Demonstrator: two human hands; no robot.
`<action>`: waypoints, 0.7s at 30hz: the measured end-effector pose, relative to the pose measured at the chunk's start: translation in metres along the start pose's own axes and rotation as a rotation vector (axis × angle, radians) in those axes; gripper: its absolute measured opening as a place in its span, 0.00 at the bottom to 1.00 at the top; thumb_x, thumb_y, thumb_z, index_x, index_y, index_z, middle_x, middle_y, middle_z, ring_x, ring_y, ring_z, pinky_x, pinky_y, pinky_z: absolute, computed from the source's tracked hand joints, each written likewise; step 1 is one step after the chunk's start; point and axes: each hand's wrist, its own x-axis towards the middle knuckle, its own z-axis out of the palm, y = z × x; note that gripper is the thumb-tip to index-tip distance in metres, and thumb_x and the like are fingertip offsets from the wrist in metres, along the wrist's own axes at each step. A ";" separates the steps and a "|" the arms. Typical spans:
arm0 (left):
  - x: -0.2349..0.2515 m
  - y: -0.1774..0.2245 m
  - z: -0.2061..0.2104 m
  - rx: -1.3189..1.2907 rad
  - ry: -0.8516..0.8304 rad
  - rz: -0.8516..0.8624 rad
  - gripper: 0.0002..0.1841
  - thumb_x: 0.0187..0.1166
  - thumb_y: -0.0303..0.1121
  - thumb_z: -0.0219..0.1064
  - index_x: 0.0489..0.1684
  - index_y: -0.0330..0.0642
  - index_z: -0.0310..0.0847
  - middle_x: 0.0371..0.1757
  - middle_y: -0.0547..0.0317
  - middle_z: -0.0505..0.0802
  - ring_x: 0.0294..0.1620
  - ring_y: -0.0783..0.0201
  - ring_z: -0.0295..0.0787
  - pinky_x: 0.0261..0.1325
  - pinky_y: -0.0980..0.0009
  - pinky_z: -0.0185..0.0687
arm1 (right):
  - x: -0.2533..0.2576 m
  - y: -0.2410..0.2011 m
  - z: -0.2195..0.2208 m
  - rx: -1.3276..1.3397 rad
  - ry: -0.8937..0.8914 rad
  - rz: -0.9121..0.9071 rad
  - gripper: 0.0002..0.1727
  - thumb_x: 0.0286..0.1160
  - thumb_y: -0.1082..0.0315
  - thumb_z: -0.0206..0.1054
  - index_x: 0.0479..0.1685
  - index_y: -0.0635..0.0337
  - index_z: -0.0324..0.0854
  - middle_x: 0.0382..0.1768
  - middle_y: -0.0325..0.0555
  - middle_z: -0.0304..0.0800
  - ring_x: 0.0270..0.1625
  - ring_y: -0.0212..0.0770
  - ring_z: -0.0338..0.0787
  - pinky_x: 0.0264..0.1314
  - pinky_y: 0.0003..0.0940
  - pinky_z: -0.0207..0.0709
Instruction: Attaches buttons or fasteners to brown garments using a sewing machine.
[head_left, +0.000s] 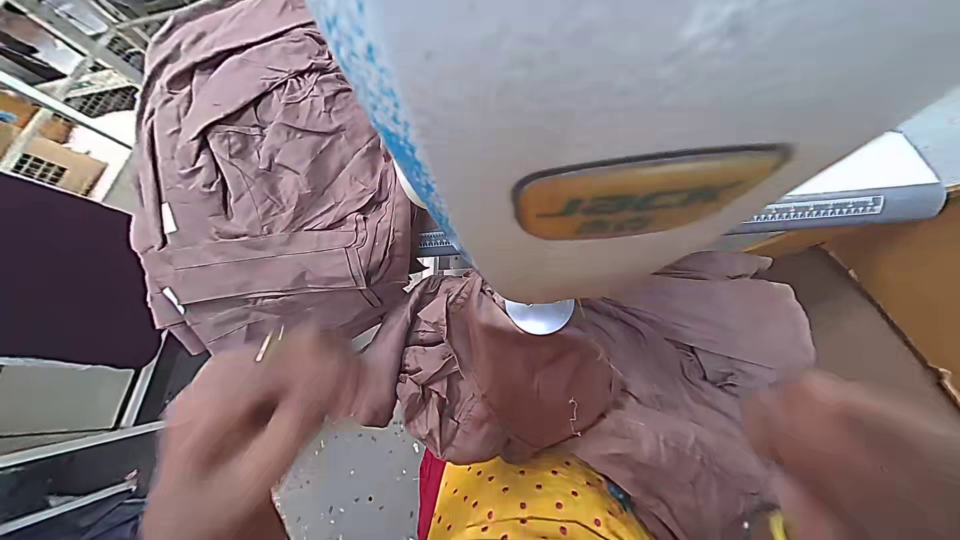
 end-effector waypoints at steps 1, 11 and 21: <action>0.007 -0.024 0.003 0.294 0.011 -0.047 0.17 0.88 0.46 0.60 0.70 0.54 0.78 0.58 0.65 0.92 0.56 0.70 0.90 0.58 0.68 0.86 | 0.006 0.026 0.004 -0.183 0.081 -0.007 0.11 0.83 0.54 0.67 0.39 0.50 0.84 0.29 0.26 0.83 0.31 0.11 0.76 0.35 0.07 0.68; 0.043 0.000 0.113 0.193 0.171 -0.035 0.15 0.82 0.48 0.67 0.44 0.49 0.94 0.51 0.62 0.92 0.64 0.63 0.77 0.70 0.58 0.64 | 0.024 0.097 0.055 -0.140 0.226 -0.006 0.08 0.75 0.62 0.71 0.40 0.57 0.89 0.24 0.26 0.78 0.25 0.10 0.65 0.28 0.07 0.57; 0.036 0.016 0.118 -0.146 -0.047 -0.120 0.13 0.78 0.52 0.70 0.41 0.57 0.94 0.47 0.75 0.90 0.61 0.75 0.78 0.72 0.70 0.65 | 0.001 0.096 0.086 -0.370 0.236 -0.386 0.07 0.79 0.65 0.67 0.42 0.56 0.89 0.21 0.42 0.78 0.26 0.36 0.75 0.30 0.25 0.65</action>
